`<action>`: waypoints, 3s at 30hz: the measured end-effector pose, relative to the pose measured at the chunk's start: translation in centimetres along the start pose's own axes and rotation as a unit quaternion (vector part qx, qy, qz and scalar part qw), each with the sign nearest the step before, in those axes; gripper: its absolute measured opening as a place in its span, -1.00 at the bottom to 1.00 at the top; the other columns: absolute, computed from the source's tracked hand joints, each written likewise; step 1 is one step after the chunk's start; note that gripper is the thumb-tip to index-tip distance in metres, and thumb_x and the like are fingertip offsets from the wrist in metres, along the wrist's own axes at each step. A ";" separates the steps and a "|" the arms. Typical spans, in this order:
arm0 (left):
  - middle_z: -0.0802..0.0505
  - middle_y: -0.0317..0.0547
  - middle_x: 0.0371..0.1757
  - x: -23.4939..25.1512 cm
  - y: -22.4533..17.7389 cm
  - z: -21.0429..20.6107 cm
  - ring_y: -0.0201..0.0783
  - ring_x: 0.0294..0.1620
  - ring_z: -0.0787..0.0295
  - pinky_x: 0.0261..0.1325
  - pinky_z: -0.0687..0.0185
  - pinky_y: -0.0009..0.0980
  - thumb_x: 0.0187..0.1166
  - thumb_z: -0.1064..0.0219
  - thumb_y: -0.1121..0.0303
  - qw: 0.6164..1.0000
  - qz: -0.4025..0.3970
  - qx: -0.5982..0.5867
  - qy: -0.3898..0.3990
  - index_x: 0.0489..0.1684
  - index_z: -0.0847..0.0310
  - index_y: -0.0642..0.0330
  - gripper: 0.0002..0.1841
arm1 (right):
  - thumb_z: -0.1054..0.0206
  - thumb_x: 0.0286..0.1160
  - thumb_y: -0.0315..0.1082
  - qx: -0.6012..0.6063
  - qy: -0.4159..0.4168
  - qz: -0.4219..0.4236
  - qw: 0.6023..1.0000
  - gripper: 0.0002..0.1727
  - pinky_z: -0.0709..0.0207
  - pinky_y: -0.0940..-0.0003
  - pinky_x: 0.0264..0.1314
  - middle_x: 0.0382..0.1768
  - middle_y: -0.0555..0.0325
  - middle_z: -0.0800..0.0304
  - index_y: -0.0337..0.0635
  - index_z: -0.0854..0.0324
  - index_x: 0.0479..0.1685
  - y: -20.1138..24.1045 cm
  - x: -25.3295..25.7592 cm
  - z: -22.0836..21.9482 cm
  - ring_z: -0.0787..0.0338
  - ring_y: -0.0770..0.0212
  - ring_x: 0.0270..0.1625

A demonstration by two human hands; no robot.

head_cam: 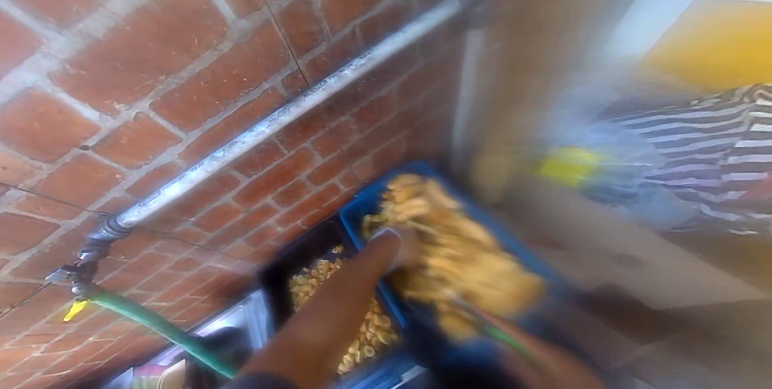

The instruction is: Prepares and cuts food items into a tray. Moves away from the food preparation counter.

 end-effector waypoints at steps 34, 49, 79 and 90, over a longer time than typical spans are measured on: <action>-0.85 0.10 0.11 -23.4 15.0 -15.3 -0.19 -0.20 -0.88 -0.14 -0.83 -0.36 0.53 -0.48 0.15 0.392 -0.291 -0.860 -0.152 0.48 -0.49 0.22 -0.42 | 0.08 0.90 -0.25 -0.008 0.053 0.257 0.965 -0.49 -0.78 0.18 -0.08 -0.12 -0.03 -0.84 -0.17 -0.37 0.73 16.2 5.4 -10.5 -0.81 0.20 -0.22; -0.62 0.27 0.54 -24.6 19.3 -18.3 0.15 0.43 -0.70 0.38 -0.71 -0.02 0.60 -0.27 0.51 0.402 -0.275 -0.847 -0.212 0.68 -0.29 0.36 -0.40 | 0.01 0.76 -0.42 -0.209 0.109 0.305 0.923 -0.41 -0.70 0.03 -0.41 -0.25 -0.10 -0.76 0.11 -0.38 0.78 20.3 6.2 -15.2 -0.78 -0.01 -0.41; -0.66 0.32 0.48 -21.4 19.6 -20.3 0.16 0.45 -0.68 0.57 -0.56 -0.03 0.59 -0.15 0.68 0.284 -0.275 -0.911 -0.120 0.64 -0.28 0.44 -0.45 | 0.01 0.73 -0.44 -0.243 0.187 0.198 0.931 -0.32 -0.75 -0.13 -0.23 -0.16 -0.17 -0.81 0.20 -0.22 0.86 16.5 6.7 -17.9 -0.86 -0.14 -0.29; -0.56 0.28 0.59 -21.1 19.1 -19.4 0.11 0.61 -0.51 0.67 -0.42 -0.07 0.59 -0.03 0.71 0.272 -0.317 -0.902 -0.105 0.64 -0.32 0.42 -0.45 | 0.00 0.70 -0.47 -0.262 0.174 0.200 0.928 -0.32 -0.73 -0.09 -0.33 -0.23 -0.18 -0.78 0.18 -0.26 0.85 17.3 5.7 -17.9 -0.83 -0.14 -0.36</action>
Point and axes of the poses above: each hand's wrist, its own x-axis towards the middle knuckle, its own z-axis out of the back of the hand, y = z × x, the point moved 5 cm from there along x, towards the middle knuckle
